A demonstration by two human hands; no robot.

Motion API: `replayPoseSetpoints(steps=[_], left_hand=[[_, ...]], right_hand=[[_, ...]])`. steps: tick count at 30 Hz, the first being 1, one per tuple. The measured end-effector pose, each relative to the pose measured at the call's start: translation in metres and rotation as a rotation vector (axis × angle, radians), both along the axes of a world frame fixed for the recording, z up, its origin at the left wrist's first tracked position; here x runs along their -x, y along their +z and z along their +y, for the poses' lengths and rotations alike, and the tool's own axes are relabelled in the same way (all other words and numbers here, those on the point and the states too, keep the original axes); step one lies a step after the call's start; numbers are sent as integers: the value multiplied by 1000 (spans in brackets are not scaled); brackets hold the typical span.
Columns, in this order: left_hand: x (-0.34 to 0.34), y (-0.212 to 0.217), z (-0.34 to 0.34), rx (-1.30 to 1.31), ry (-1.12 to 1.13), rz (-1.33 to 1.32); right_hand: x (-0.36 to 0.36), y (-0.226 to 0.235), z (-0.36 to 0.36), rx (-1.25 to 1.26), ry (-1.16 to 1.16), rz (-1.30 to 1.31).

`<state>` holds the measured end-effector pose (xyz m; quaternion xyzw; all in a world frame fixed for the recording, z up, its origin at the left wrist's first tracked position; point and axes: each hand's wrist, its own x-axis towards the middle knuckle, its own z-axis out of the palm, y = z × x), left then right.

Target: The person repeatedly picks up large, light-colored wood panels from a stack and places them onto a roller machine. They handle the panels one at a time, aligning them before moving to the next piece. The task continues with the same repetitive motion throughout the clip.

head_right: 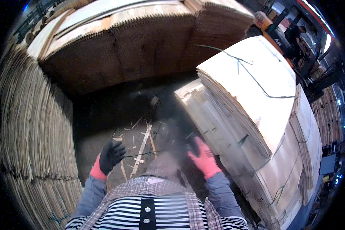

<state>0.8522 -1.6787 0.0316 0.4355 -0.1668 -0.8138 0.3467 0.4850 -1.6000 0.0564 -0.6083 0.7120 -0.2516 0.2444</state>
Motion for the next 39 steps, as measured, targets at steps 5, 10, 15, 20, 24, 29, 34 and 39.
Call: replayPoseSetpoints(steps=[5,10,15,20,24,29,34,39], left_hand=[[49,-5,-165,43,-58,2],[91,-22,-283,-114,-71,76],[128,25,-407,-46,-102,38],[186,72,-545,40,-108,188],[256,122,-637,-19,-292,275],[337,187,-696,119,-447,110],[402,202,-754,125,-447,99],[482,196,-812,502,-485,250]], right_hand=[[64,-1,-93,35,-471,-23],[92,32,-268,268,-366,-180],[122,89,-447,579,-27,24],[178,119,-564,644,-114,213],[219,137,-623,746,-239,29],[313,115,-685,633,-510,26],[487,138,-764,676,-817,158],[755,180,-835,609,-874,452]])
